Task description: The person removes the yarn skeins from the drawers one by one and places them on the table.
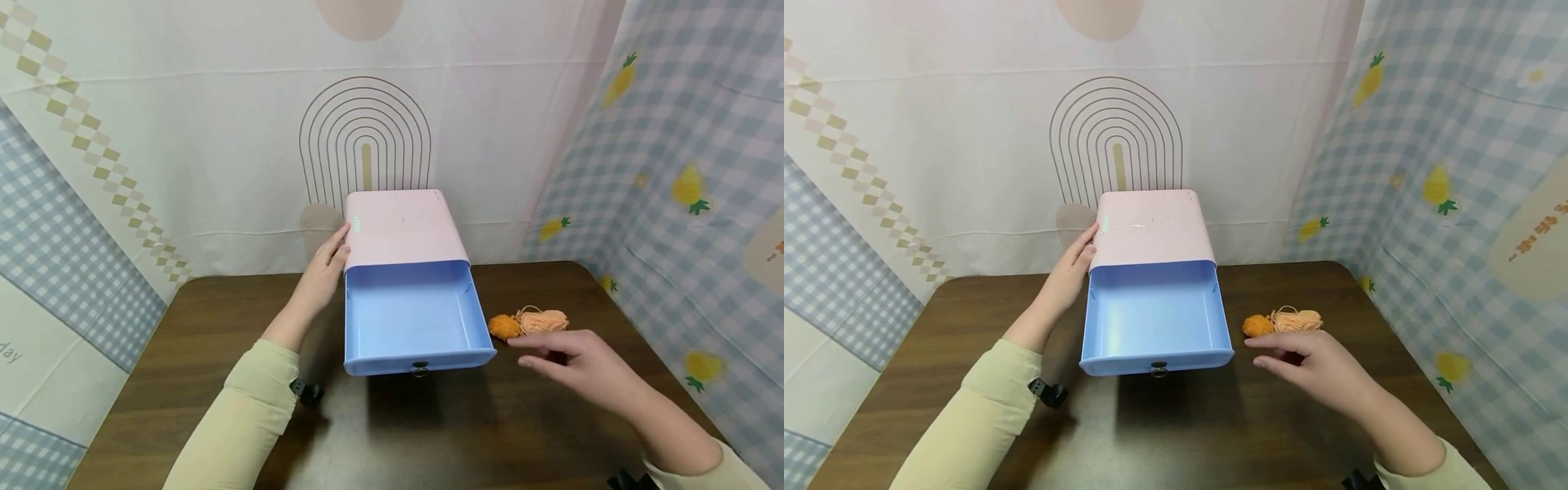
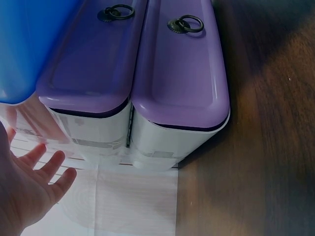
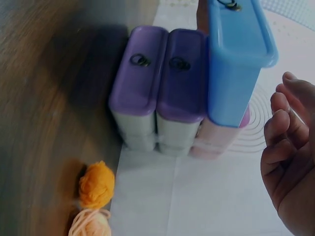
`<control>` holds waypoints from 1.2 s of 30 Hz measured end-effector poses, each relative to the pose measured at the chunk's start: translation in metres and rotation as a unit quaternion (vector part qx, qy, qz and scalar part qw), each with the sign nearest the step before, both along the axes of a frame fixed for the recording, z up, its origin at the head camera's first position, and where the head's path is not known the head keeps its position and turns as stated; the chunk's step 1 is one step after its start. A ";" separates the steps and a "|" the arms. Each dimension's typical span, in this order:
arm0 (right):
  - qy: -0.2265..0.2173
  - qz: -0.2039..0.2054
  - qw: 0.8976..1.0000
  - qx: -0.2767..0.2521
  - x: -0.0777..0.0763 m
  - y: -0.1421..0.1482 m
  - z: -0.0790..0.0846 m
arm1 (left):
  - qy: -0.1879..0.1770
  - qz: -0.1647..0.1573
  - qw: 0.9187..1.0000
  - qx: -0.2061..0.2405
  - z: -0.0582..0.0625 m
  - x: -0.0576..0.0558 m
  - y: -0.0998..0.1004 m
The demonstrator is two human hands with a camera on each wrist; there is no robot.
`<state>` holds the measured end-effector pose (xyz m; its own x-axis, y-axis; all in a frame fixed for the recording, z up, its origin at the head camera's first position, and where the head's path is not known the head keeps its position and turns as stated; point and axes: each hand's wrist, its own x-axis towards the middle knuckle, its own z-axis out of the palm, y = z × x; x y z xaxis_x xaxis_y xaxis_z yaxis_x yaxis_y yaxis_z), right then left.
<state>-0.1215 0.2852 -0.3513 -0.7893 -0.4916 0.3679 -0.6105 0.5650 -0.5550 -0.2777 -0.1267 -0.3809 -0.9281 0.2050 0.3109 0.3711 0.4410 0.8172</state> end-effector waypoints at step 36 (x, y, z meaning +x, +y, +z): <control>-0.074 0.135 0.987 -0.053 0.005 -0.065 -0.036 | -0.001 -0.001 1.000 0.004 -0.002 0.000 0.000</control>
<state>-0.1168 0.2206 -0.3877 -0.6846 -0.6555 0.3188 -0.6378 0.3271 -0.6973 -0.2782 -0.1271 -0.3832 -0.9280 0.2046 0.3114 0.3711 0.4332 0.8214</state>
